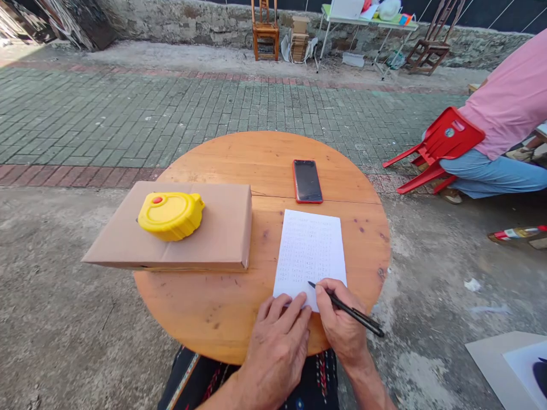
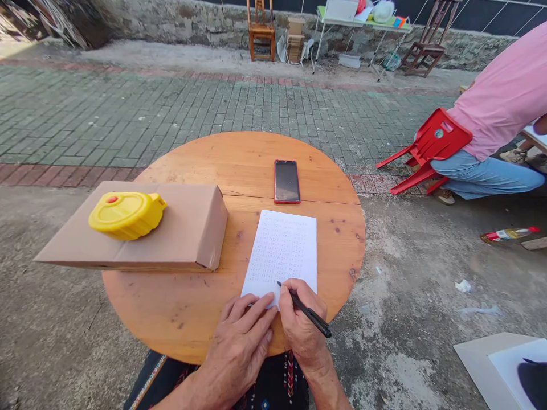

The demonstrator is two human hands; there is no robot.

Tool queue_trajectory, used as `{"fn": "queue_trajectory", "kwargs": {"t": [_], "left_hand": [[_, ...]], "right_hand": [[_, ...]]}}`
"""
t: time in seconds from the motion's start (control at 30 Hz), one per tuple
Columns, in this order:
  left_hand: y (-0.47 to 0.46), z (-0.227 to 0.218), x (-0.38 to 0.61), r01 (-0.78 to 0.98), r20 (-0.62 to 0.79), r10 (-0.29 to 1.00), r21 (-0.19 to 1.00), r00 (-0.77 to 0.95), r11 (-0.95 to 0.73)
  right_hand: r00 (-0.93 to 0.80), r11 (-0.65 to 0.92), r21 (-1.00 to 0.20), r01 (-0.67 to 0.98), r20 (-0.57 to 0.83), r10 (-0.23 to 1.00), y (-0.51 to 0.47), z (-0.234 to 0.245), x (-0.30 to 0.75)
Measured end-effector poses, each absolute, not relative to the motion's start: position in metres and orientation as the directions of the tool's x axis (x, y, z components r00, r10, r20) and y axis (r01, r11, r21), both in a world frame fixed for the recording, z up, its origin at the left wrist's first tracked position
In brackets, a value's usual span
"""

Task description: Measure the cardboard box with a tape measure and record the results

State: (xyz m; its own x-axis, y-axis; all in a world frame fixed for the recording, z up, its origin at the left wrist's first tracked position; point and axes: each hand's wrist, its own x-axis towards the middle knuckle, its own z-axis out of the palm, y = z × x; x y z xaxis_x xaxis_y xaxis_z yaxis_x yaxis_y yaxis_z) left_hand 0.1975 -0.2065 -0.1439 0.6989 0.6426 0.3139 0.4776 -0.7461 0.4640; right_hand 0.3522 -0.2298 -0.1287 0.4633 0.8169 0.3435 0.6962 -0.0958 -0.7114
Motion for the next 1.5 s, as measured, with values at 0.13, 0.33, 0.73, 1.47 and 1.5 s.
{"fn": "queue_trajectory", "kwargs": {"t": [0.13,0.33,0.73,1.47,1.5], "left_hand": [[-0.205,-0.14,0.197,0.468,0.32,0.635,0.464,0.703,-0.752],[-0.204,-0.139,0.197,0.465,0.315,0.643,0.483,0.698,-0.742],[-0.204,-0.14,0.197,0.461,0.302,0.651,0.507,0.697,-0.728],[-0.205,-0.138,0.199,0.502,0.291,0.633,0.413,0.718,-0.76],[-0.204,-0.138,0.199,0.504,0.29,0.629,0.404,0.721,-0.764]], "right_hand": [[0.469,-0.104,-0.713,0.693,0.336,0.817,-0.229,-0.129,0.352],[0.465,-0.122,-0.689,0.714,0.337,0.818,-0.229,-0.13,0.352],[0.464,-0.107,-0.704,0.702,0.338,0.818,-0.23,-0.132,0.354],[0.504,-0.14,-0.727,0.672,0.312,0.805,-0.239,-0.133,0.358],[0.499,-0.134,-0.723,0.677,0.318,0.806,-0.238,-0.133,0.359]]}}
